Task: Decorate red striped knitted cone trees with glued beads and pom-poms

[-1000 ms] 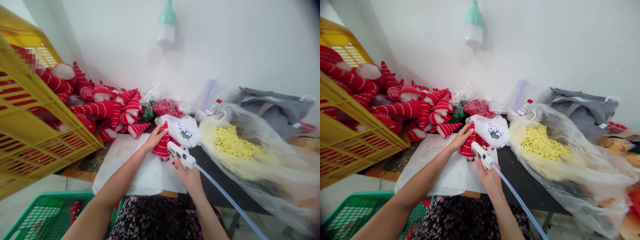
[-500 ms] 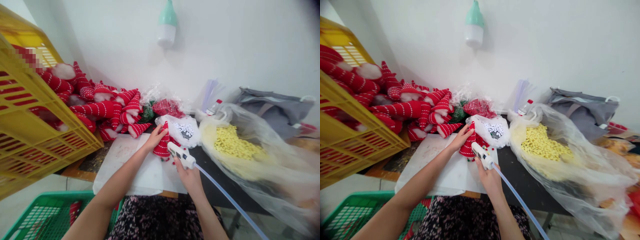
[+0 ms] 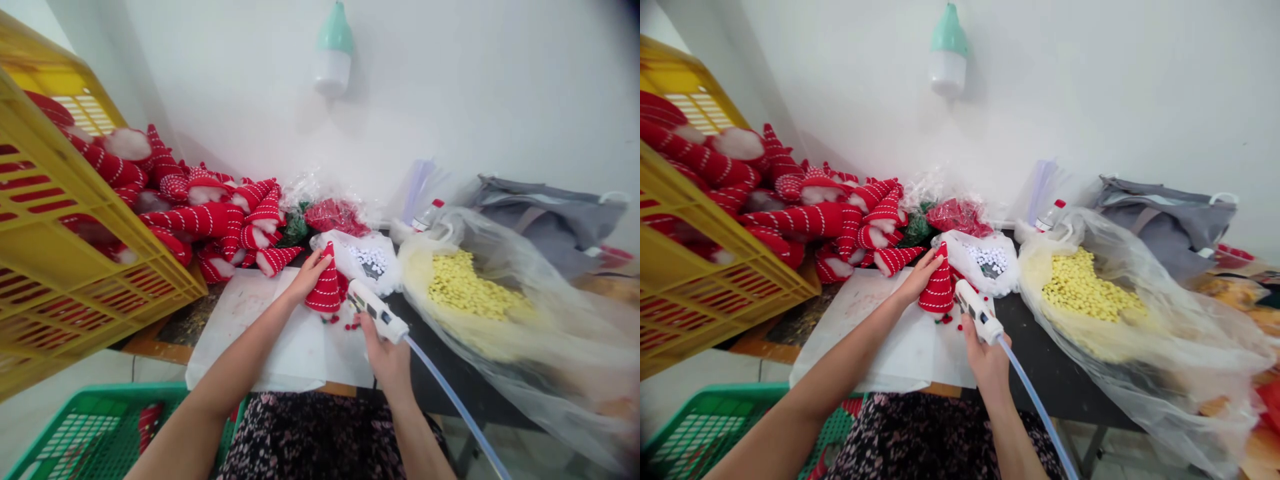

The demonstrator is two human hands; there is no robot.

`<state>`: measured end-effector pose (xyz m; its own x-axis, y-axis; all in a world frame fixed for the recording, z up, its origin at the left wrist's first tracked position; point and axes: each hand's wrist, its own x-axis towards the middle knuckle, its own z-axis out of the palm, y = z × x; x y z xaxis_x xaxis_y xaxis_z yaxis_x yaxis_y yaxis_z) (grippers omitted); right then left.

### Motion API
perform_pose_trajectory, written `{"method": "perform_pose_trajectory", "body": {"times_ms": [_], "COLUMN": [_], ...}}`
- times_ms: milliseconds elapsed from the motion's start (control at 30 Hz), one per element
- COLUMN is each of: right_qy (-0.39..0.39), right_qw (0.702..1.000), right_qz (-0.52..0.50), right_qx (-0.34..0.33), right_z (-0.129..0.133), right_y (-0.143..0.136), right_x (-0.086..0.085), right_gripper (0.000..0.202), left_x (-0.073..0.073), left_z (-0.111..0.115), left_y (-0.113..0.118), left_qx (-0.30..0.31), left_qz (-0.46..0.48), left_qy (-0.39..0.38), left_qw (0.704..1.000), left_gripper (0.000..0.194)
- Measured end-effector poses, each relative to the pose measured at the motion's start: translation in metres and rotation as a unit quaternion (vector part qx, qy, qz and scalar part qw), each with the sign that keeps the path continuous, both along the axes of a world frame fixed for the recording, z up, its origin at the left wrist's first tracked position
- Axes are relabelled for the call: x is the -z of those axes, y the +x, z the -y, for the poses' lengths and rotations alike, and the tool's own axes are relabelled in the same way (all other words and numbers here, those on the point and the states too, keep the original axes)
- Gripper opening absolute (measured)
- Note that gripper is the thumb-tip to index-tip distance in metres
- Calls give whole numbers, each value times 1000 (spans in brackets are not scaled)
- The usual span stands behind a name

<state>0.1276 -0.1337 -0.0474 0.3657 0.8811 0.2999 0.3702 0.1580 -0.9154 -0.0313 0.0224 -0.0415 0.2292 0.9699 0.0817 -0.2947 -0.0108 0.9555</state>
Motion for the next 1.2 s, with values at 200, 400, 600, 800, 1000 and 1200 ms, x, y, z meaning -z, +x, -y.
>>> {"method": "perform_pose_trajectory", "body": {"times_ms": [200, 400, 600, 800, 1000, 1200], "right_qy": [-42, -50, -62, -63, -58, -39], "right_qw": [995, 995, 994, 994, 994, 998], "right_qz": [-84, -78, -69, -72, -82, -40], "right_qx": [-46, -39, -52, -50, -50, -17], "right_z": [-3, -6, -7, -6, -6, -6], "right_y": [6, 1, 1, 0, -1, 2], "right_x": [-6, -9, -8, -9, -8, -4], "right_gripper": [55, 54, 51, 49, 50, 48], "left_x": [4, 4, 5, 4, 3, 4], "left_z": [-5, -4, -5, -5, -3, -3], "left_y": [0, -2, -2, -2, -1, -1], "left_qx": [11, 42, 54, 57, 47, 49], "left_qz": [51, 88, 85, 89, 105, 125], "left_qy": [-33, -43, -34, -32, -39, -45], "left_qw": [998, 994, 994, 994, 993, 990], "left_gripper": [46, 57, 58, 57, 55, 51]}}
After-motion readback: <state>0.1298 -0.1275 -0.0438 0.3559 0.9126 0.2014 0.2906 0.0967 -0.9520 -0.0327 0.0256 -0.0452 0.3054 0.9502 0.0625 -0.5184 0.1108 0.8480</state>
